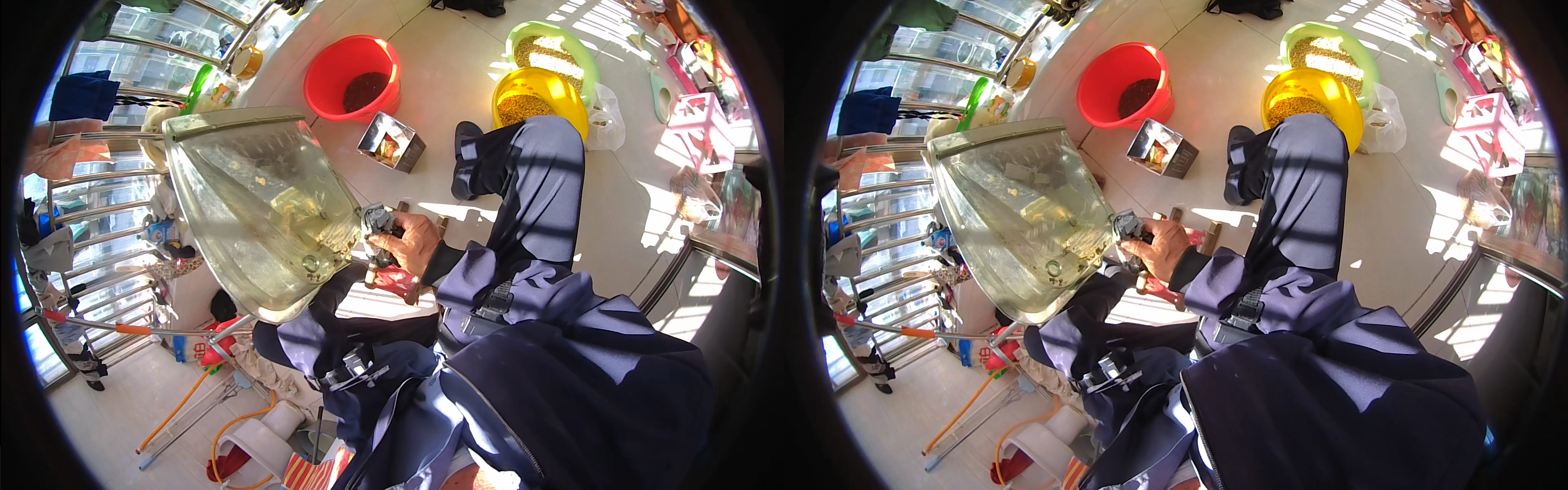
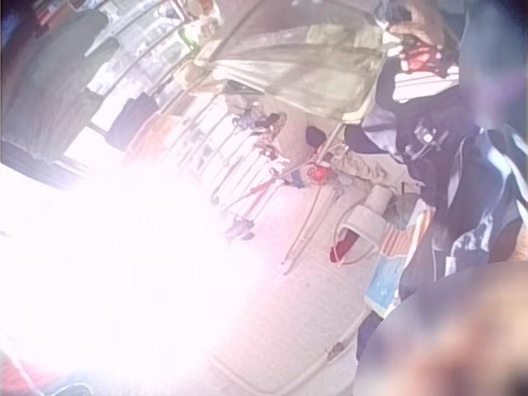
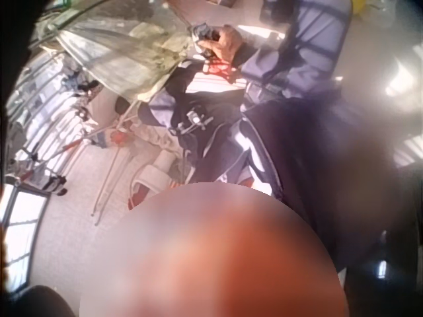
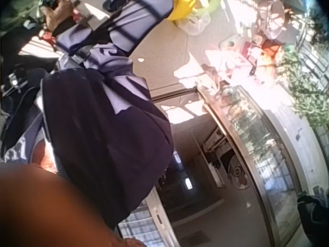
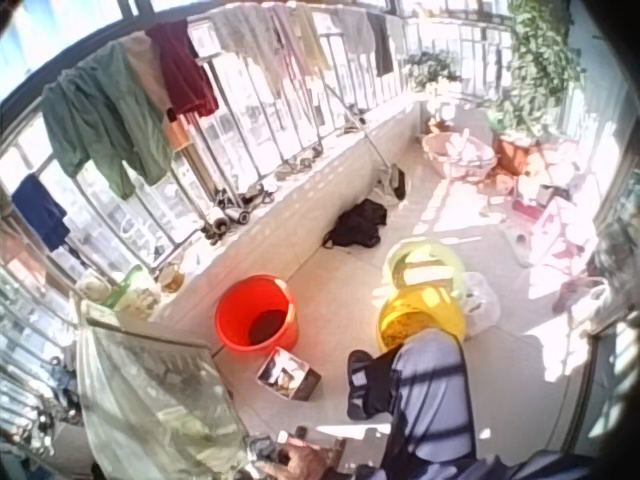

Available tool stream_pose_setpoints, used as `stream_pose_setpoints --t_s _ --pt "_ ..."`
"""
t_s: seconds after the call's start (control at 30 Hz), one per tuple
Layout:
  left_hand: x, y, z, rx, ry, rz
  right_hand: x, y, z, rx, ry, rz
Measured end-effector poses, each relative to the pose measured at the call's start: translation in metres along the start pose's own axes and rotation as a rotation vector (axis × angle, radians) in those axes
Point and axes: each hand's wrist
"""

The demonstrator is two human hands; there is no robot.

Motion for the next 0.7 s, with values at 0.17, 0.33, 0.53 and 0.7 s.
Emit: stream_pose_setpoints --t_s 0.17,0.33,0.53,0.7 --pt "0.005 0.012 0.010 0.033 -0.187 -0.019 0.006 -0.005 -0.013 0.030 -0.006 -0.040" --pt "0.001 0.027 0.017 0.067 -0.422 -0.051 0.001 -0.008 -0.015 0.170 0.509 -0.130" --pt "0.011 0.048 0.033 0.115 -0.817 -0.239 -0.033 -0.006 -0.003 0.319 0.487 -0.077" --pt "0.044 0.021 0.059 0.292 -0.649 -0.087 -0.051 -0.005 0.000 0.145 0.679 -0.087"
Point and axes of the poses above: each hand's wrist, its own y-axis towards the middle knuckle, its own x-axis out of the palm, z = x × y, and after that the axes turned 3 degrees about -z, right-handed
